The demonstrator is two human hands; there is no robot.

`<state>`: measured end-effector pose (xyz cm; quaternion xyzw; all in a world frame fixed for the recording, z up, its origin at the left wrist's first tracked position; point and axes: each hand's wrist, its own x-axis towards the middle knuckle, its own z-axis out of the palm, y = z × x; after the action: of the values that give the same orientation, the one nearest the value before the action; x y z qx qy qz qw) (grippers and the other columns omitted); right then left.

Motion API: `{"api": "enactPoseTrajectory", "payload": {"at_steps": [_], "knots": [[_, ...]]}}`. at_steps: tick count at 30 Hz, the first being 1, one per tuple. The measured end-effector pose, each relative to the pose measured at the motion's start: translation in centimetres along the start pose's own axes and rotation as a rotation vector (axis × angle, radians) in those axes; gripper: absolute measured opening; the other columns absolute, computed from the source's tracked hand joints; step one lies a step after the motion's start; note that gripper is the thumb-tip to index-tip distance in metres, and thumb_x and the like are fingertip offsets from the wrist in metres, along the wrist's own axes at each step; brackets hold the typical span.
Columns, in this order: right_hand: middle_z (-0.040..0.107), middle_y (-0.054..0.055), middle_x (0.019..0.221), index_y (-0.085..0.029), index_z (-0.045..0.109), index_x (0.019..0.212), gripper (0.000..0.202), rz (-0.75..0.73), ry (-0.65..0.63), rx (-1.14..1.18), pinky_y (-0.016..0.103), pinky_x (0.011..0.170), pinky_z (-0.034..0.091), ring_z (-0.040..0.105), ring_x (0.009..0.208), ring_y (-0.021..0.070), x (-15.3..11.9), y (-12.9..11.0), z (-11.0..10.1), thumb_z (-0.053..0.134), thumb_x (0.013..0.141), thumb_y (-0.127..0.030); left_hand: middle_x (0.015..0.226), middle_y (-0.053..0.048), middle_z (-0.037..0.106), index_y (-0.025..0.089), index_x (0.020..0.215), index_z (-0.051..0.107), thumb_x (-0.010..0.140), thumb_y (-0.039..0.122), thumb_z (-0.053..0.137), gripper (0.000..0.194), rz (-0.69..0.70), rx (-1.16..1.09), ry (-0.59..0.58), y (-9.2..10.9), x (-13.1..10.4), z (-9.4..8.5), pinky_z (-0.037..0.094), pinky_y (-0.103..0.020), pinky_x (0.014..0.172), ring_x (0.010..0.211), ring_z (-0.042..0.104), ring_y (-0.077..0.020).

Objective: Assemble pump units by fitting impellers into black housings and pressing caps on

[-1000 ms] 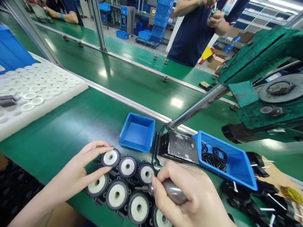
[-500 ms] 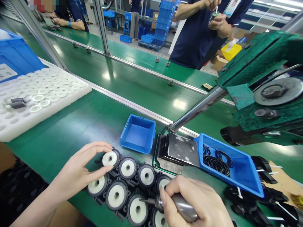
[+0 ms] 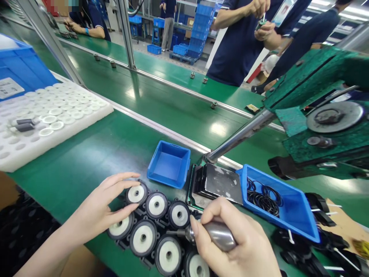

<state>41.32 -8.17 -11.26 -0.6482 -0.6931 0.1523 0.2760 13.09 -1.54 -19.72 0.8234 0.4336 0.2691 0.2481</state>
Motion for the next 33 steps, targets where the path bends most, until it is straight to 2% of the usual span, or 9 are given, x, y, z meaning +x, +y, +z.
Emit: {"api": "enactPoseTrajectory", "payload": {"at_steps": [3,6,9,13,17,21,25,29,33], "knots": [[0.055,-0.005,0.055,-0.024,0.052,0.073,0.024,-0.066,-0.006,0.004,0.022,0.041,0.039,0.051,0.045,0.0102,1.8,-0.7,-0.2,0.064,0.089,-0.038,0.142,-0.006,0.056,0.029,0.124,0.059,0.094,0.028,0.059,0.03,-0.056,-0.127,0.009,-0.9,0.3,-0.4,0.05,-0.041,0.105,0.129,0.055,-0.0253],[0.055,-0.006,0.054,-0.023,0.053,0.073,0.02,-0.192,-0.006,0.029,0.02,0.046,0.042,0.05,0.044,0.0079,4.1,-2.0,0.4,0.065,0.089,-0.029,0.131,-0.008,0.062,0.025,0.118,0.061,0.098,0.022,0.047,0.025,-0.054,-0.232,0.133,-2.6,1.0,-0.3,0.047,-0.04,0.108,0.126,0.056,-0.0227],[0.057,-0.006,0.057,-0.022,0.053,0.073,0.018,-0.294,-0.036,0.027,0.019,0.049,0.04,0.05,0.046,0.0064,6.3,-3.7,2.0,0.062,0.089,-0.022,0.119,-0.009,0.066,0.021,0.113,0.061,0.099,0.021,0.044,0.023,-0.044,-0.21,0.202,-4.4,1.5,0.7,0.048,-0.04,0.105,0.118,0.06,-0.0224],[0.054,-0.006,0.054,-0.02,0.051,0.072,0.019,-0.463,-0.056,-0.044,0.019,0.05,0.035,0.047,0.046,0.0064,8.2,-5.0,5.0,0.059,0.089,-0.024,0.117,-0.01,0.065,0.02,0.116,0.058,0.098,0.019,0.044,0.023,-0.033,-0.123,0.225,-5.9,1.3,1.6,0.049,-0.04,0.103,0.114,0.061,-0.0226],[0.048,-0.007,0.051,-0.02,0.049,0.071,0.019,-0.583,-0.034,-0.184,0.021,0.051,0.03,0.043,0.046,0.007,8.8,-5.3,7.0,0.058,0.087,-0.022,0.116,-0.01,0.065,0.02,0.118,0.055,0.098,0.018,0.044,0.023,-0.027,-0.075,0.231,-6.3,0.9,1.6,0.049,-0.039,0.101,0.112,0.061,-0.0221],[0.048,-0.007,0.05,-0.02,0.047,0.07,0.02,-0.606,-0.045,-0.252,0.022,0.052,0.028,0.043,0.047,0.0073,9.1,-5.5,7.2,0.057,0.087,-0.021,0.118,-0.01,0.065,0.019,0.12,0.054,0.097,0.017,0.045,0.024,-0.024,-0.033,0.226,-6.4,0.8,1.6,0.048,-0.039,0.101,0.114,0.061,-0.0225],[0.049,-0.006,0.052,-0.021,0.045,0.07,0.023,-0.691,-0.134,-0.315,0.026,0.053,0.026,0.043,0.048,0.0092,9.4,-6.0,7.1,0.053,0.091,-0.024,0.118,-0.01,0.065,0.02,0.121,0.053,0.097,0.018,0.046,0.025,-0.035,-0.028,0.21,-6.4,0.8,1.7,0.049,-0.04,0.101,0.113,0.061,-0.0234],[0.053,-0.004,0.055,-0.02,0.046,0.072,0.023,-0.763,-0.25,-0.362,0.028,0.055,0.023,0.045,0.05,0.0102,9.4,-6.1,8.4,0.048,0.094,-0.026,0.117,-0.01,0.066,0.02,0.119,0.053,0.096,0.019,0.045,0.024,-0.043,-0.034,0.212,-6.4,0.8,1.7,0.05,-0.041,0.098,0.111,0.063,-0.0242],[0.051,-0.004,0.052,-0.019,0.045,0.07,0.026,-0.756,-0.236,-0.357,0.027,0.054,0.021,0.042,0.048,0.009,9.3,-5.9,9.8,0.044,0.096,-0.025,0.117,-0.009,0.066,0.02,0.12,0.053,0.096,0.02,0.046,0.025,-0.046,-0.035,0.216,-6.6,0.8,1.7,0.05,-0.041,0.098,0.111,0.063,-0.0242]]}}
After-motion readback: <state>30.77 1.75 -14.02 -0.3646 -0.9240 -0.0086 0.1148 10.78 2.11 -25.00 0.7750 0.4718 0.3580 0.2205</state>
